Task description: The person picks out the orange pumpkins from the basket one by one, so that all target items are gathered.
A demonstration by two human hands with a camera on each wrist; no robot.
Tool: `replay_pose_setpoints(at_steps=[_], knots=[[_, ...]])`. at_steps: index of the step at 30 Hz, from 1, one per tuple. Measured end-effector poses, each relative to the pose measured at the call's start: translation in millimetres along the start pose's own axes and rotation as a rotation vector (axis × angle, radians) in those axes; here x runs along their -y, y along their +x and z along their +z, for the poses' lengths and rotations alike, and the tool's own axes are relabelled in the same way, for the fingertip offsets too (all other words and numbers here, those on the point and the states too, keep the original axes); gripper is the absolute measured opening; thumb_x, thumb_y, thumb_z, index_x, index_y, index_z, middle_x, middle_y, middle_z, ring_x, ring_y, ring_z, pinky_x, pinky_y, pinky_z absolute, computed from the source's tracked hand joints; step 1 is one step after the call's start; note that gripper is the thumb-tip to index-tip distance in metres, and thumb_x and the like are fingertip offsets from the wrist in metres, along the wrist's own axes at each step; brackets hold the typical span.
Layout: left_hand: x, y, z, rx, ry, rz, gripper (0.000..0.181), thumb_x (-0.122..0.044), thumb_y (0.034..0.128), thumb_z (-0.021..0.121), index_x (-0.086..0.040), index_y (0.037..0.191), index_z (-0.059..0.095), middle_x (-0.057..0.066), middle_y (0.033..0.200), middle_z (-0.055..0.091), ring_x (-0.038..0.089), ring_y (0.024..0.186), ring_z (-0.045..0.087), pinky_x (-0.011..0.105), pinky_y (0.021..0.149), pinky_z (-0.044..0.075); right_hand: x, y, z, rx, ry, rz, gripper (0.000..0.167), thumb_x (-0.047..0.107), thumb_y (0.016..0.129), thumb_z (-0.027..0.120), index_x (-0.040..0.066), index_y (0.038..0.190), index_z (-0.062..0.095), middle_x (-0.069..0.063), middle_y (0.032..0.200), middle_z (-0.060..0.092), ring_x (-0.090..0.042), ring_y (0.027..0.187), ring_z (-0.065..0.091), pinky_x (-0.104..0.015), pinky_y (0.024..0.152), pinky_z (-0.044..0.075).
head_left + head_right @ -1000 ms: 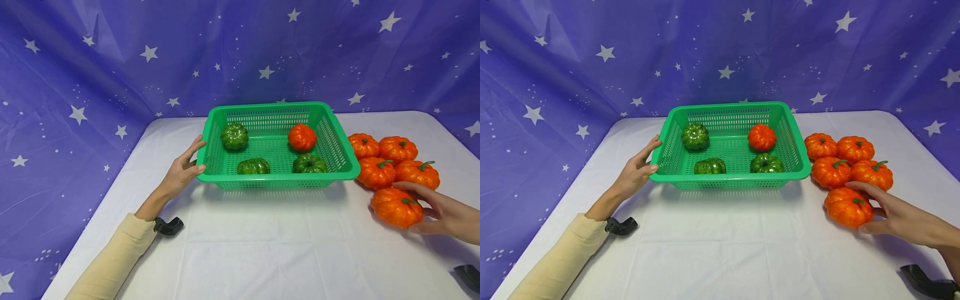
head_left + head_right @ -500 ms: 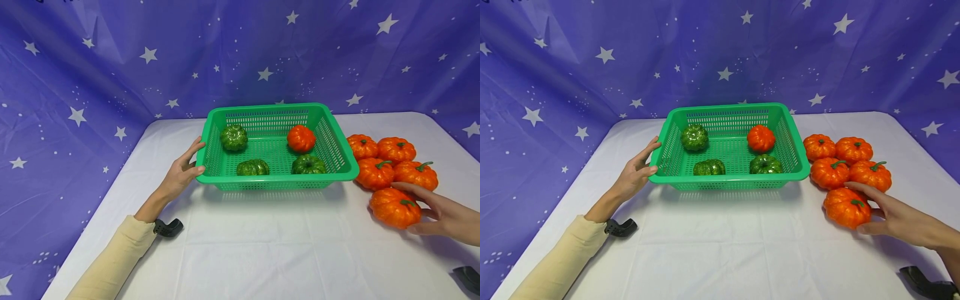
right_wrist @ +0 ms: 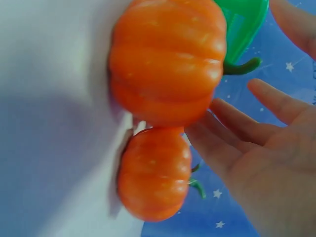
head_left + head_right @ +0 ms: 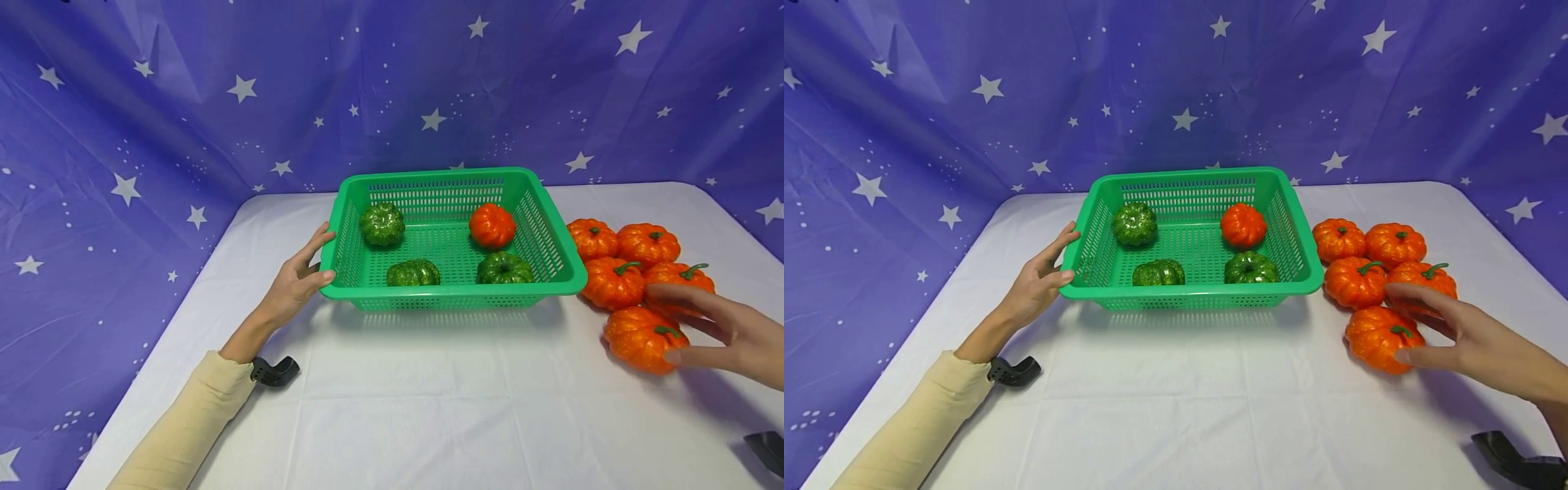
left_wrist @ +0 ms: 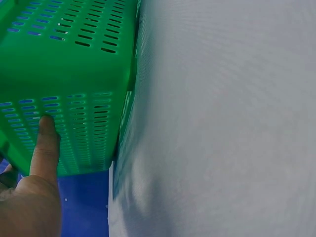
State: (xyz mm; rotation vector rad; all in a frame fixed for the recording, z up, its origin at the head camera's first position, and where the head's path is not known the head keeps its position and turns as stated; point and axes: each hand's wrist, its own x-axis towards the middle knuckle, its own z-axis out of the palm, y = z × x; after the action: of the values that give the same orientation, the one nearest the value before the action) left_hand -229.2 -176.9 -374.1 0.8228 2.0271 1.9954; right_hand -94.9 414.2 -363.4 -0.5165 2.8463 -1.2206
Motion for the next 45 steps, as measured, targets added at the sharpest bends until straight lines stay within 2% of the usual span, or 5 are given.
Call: replay_pose_setpoints(at_steps=[16,29,35,41,45], knots=[[1.1,-1.0,-2.2,-0.005,-0.011,0.015,0.072,-0.010,0.0954,0.055,-0.006,0.158,0.020,-0.006,0.165,0.001,0.040,0.147,0.009,0.027,0.102,0.041,63,33.2,-5,-0.040,0.023,-0.019,0.072,-0.015,0.078,0.073,0.005,0.142,0.047,0.007,0.137,0.050,0.008,0.116,0.049,-0.006,0.082,0.044],[1.9,-2.1,-3.0,-0.010,-0.021,0.010,0.072,-0.010,0.0952,0.055,-0.007,0.158,0.021,-0.008,0.165,0.001,0.044,0.145,0.013,0.028,0.100,0.043,110,93.6,-22,0.005,-0.013,-0.042,0.067,-0.003,0.086,0.072,0.014,0.145,0.047,0.002,0.139,0.048,0.004,0.116,0.051,-0.011,0.079,0.049],[1.1,-2.3,-2.2,-0.005,-0.016,0.014,0.072,-0.011,0.0954,0.055,-0.007,0.158,0.020,-0.007,0.165,0.001,0.043,0.146,0.012,0.028,0.101,0.042,130,126.9,-26,0.088,-0.060,0.004,0.062,0.019,0.093,0.069,0.026,0.149,0.043,0.001,0.143,0.047,-0.005,0.124,0.048,-0.010,0.082,0.045],[1.1,-1.6,-2.0,0.001,0.001,0.015,0.073,-0.013,0.0955,0.057,-0.007,0.158,0.020,-0.007,0.165,0.001,0.038,0.147,0.008,0.030,0.104,0.039,143,159.2,-20,0.180,0.001,0.014,0.062,0.021,0.095,0.068,0.018,0.150,0.040,-0.003,0.145,0.046,-0.022,0.131,0.043,-0.013,0.087,0.044],[1.7,-0.7,-1.1,0.002,0.013,0.015,0.072,-0.013,0.0956,0.057,-0.007,0.158,0.021,-0.007,0.165,0.002,0.037,0.147,0.008,0.044,0.111,0.031,149,179.5,-18,0.226,-0.003,0.033,0.066,0.025,0.094,0.068,0.013,0.151,0.038,-0.006,0.149,0.042,-0.028,0.135,0.038,-0.035,0.104,0.040]])
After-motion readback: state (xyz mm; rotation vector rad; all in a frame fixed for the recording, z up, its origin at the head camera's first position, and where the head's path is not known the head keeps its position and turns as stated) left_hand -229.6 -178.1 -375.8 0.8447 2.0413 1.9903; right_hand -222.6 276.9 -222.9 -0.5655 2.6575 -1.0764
